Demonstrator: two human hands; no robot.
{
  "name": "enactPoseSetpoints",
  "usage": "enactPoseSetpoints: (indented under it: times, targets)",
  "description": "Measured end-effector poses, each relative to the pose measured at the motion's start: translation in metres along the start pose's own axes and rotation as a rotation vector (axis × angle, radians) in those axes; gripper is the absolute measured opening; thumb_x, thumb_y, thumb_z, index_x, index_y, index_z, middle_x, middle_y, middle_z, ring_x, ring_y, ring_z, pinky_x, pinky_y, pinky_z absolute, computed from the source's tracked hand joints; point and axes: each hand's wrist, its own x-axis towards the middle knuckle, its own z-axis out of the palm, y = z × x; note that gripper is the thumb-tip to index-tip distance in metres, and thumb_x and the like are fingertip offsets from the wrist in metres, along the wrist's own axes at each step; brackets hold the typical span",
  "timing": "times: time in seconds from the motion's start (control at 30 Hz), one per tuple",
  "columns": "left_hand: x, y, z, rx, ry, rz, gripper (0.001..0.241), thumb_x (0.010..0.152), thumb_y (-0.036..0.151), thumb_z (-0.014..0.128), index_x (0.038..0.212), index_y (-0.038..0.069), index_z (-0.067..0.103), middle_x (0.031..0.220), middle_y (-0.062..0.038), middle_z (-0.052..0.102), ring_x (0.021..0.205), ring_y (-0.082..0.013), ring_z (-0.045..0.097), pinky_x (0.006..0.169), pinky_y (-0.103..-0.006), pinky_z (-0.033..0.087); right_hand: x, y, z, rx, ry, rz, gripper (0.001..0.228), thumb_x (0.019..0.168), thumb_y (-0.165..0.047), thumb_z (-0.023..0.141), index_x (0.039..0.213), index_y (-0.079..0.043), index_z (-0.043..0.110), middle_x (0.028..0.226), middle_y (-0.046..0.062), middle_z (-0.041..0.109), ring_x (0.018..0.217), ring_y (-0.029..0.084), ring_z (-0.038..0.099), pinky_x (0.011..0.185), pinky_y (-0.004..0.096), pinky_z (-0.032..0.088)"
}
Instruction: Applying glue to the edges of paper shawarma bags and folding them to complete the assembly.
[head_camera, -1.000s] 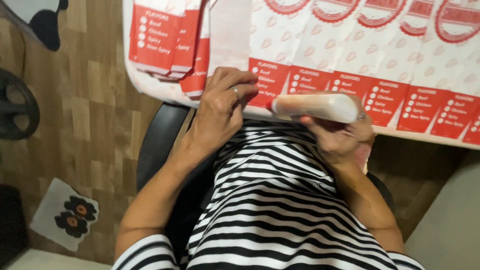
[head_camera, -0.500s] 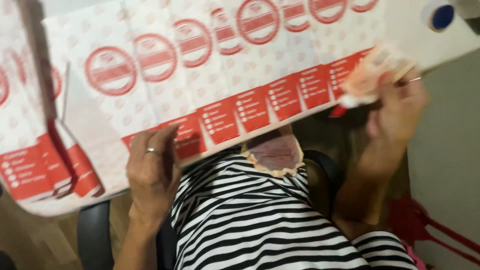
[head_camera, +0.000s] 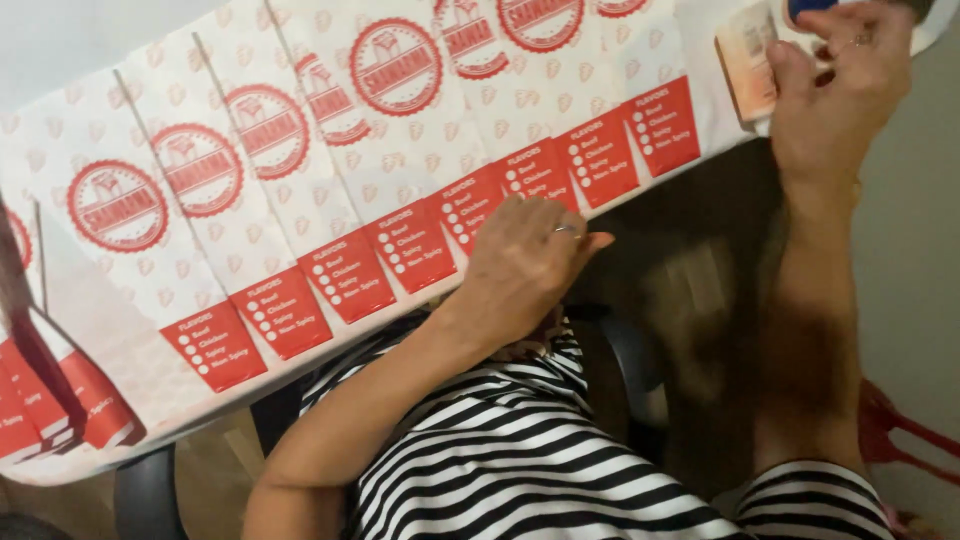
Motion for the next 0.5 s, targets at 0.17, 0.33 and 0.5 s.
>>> enactPoseSetpoints:
  times: [0.17, 0.33, 0.5]
  targets:
    - [0.03, 0.007, 0.053, -0.085, 0.026, 0.007, 0.01, 0.104, -0.005, 0.053, 0.094, -0.007, 0.056, 0.106, -0.021, 0.056, 0.086, -0.0365, 0.053, 0.076, -0.0474, 0.04, -0.012, -0.059, -0.023, 0.288, -0.068, -0.223, 0.018, 0.102, 0.034, 0.075, 0.116, 0.022, 0.074, 0.128, 0.032, 0.067, 0.117, 0.044, 0.065, 0.098, 0.049, 0.061]
    - [0.037, 0.001, 0.097, -0.029, -0.017, 0.025, 0.01, 0.103, -0.009, 0.052, 0.106, -0.014, 0.06, 0.128, -0.03, 0.053, 0.12, -0.0422, 0.06, 0.103, -0.052, 0.05, -0.032, -0.054, -0.013, 0.487, -0.197, -0.263, 0.024, 0.102, 0.013, 0.076, 0.126, 0.013, 0.07, 0.134, 0.029, 0.066, 0.12, 0.038, 0.067, 0.111, 0.043, 0.054]
    - [0.042, 0.001, 0.113, 0.032, -0.006, 0.025, 0.013, 0.096, -0.018, 0.051, 0.103, -0.018, 0.062, 0.112, -0.028, 0.063, 0.126, -0.035, 0.052, 0.111, -0.0563, 0.045, -0.032, -0.047, -0.007, 0.554, -0.188, -0.32, 0.02, 0.1, 0.018, 0.075, 0.119, 0.017, 0.069, 0.13, 0.034, 0.066, 0.115, 0.041, 0.069, 0.107, 0.044, 0.057]
